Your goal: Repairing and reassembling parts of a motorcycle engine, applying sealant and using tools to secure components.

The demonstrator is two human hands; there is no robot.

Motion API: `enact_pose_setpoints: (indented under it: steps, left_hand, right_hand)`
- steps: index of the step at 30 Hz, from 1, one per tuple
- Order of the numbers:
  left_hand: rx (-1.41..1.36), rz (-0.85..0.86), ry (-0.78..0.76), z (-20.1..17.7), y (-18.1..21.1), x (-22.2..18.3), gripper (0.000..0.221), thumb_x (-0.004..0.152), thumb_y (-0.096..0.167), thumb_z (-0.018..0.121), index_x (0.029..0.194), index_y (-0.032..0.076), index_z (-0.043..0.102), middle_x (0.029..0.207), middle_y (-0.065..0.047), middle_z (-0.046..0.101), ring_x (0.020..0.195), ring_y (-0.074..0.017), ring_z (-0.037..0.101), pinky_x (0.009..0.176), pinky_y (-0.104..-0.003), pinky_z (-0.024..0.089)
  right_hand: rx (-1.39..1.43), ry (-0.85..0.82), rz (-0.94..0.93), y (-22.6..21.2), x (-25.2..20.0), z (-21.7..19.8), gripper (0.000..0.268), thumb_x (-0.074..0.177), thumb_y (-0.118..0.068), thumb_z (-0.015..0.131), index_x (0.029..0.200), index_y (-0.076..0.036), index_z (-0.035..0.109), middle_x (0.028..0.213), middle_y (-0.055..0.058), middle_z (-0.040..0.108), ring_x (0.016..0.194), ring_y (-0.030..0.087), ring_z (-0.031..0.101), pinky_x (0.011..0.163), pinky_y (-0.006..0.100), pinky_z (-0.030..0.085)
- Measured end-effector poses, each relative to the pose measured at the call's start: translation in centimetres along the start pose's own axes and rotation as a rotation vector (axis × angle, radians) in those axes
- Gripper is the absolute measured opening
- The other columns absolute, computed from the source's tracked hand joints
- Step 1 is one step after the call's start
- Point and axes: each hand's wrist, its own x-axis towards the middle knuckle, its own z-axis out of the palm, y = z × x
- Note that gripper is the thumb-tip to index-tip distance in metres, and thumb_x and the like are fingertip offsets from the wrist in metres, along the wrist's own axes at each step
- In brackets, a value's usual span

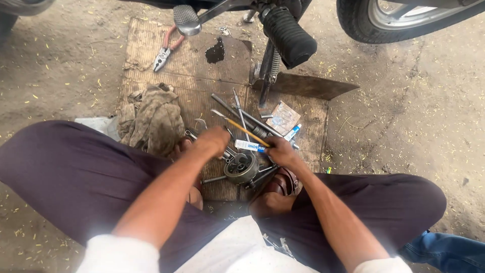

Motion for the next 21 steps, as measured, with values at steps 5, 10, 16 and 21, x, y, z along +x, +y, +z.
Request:
enact_pose_setpoints:
  steps: [5, 10, 16, 21]
  left_hand:
    - [-0.120, 0.016, 0.055, 4.9, 1.6, 1.6, 0.019, 0.081, 0.005, 0.075, 0.099, 0.013, 0.080, 0.103, -0.014, 0.076, 0.099, -0.0304, 0.074, 0.088, -0.041, 0.060]
    - [-0.106, 0.133, 0.221, 8.3, 3.3, 1.6, 0.023, 0.078, 0.002, 0.072, 0.098, 0.013, 0.078, 0.100, -0.016, 0.074, 0.098, -0.0340, 0.072, 0.085, -0.045, 0.058]
    - [0.096, 0.214, 0.299, 11.4, 3.6, 2.5, 0.019, 0.091, 0.010, 0.057, 0.085, 0.011, 0.076, 0.096, -0.012, 0.074, 0.096, -0.0311, 0.073, 0.080, -0.046, 0.057]
    - [0.057, 0.268, 0.240, 11.1, 3.6, 2.4, 0.022, 0.093, 0.012, 0.054, 0.084, 0.011, 0.074, 0.100, -0.012, 0.072, 0.103, -0.0308, 0.069, 0.087, -0.046, 0.055]
  right_hand:
    - [-0.186, 0.175, 0.120, 1.9, 0.5, -0.9, 0.034, 0.084, -0.013, 0.075, 0.117, -0.009, 0.074, 0.102, 0.017, 0.076, 0.092, 0.027, 0.074, 0.082, 0.040, 0.058]
    - [-0.231, 0.364, 0.047, 8.5, 3.3, 0.1, 0.033, 0.076, -0.009, 0.075, 0.109, -0.005, 0.077, 0.100, 0.022, 0.076, 0.093, 0.033, 0.074, 0.084, 0.041, 0.058]
    - [-0.138, 0.327, 0.191, 6.4, 2.8, -0.9, 0.036, 0.074, -0.013, 0.078, 0.110, -0.006, 0.076, 0.097, 0.020, 0.076, 0.089, 0.030, 0.076, 0.080, 0.040, 0.059]
    - [-0.255, 0.139, 0.274, 0.7, 0.9, -2.1, 0.034, 0.073, -0.020, 0.080, 0.106, -0.014, 0.080, 0.095, 0.018, 0.077, 0.086, 0.028, 0.074, 0.078, 0.040, 0.056]
